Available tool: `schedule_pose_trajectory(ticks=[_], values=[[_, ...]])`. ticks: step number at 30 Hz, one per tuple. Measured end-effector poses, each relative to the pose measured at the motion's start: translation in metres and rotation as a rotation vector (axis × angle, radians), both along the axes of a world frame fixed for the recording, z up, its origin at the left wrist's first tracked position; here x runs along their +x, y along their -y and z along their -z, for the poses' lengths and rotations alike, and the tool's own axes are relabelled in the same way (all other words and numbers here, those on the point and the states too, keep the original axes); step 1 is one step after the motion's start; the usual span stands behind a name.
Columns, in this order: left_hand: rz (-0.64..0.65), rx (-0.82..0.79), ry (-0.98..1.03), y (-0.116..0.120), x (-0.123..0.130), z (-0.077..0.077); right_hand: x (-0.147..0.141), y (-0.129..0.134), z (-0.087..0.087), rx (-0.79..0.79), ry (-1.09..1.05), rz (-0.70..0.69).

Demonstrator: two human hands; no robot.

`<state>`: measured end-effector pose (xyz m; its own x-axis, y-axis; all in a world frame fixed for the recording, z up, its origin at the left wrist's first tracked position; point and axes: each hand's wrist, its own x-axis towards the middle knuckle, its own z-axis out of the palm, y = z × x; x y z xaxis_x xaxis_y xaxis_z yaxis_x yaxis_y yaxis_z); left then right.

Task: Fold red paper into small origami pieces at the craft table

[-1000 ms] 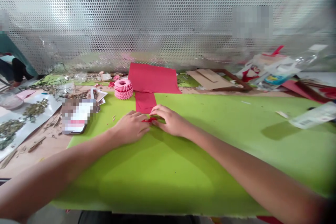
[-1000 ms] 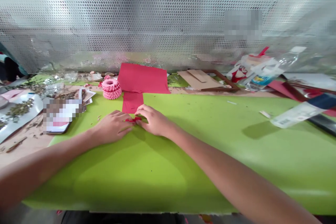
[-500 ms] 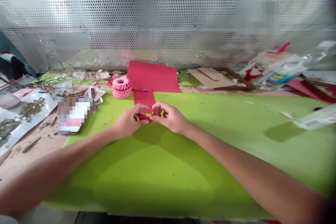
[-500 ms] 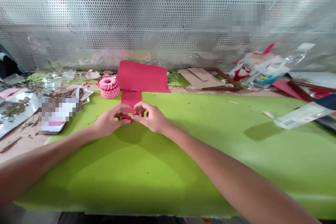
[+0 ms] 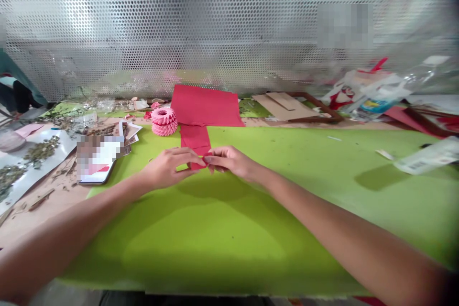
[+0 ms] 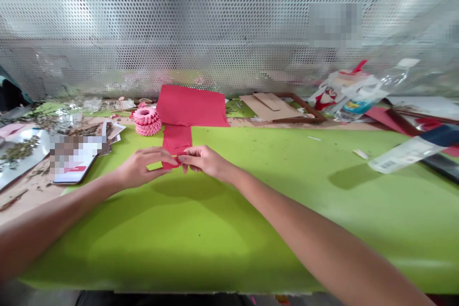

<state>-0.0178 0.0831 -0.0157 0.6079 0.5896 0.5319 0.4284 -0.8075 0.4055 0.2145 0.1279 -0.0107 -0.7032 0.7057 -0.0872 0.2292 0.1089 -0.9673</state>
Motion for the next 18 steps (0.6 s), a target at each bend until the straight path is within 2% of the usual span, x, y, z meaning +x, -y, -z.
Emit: schedule_pose_trajectory(ticks=[4, 9, 13, 15, 18], values=[[0.024, -0.058, 0.091, 0.002, 0.001, 0.000, -0.003, 0.005, -0.002, -0.040, -0.021, -0.005], [-0.123, -0.424, 0.338, 0.003, 0.009, 0.004, -0.009, 0.009, 0.003, -0.004, -0.063, 0.031], [-0.071, -0.669, 0.416, 0.005, 0.018, 0.005, -0.013, 0.013, 0.008, 0.112, -0.133, 0.160], [-0.053, -0.702, 0.376, 0.007, 0.022, 0.003, -0.013, 0.016, 0.008, 0.174, -0.130, 0.198], [-0.110, -0.672, 0.339, 0.010, 0.024, 0.000, -0.013, 0.021, 0.006, 0.229, -0.116, 0.215]])
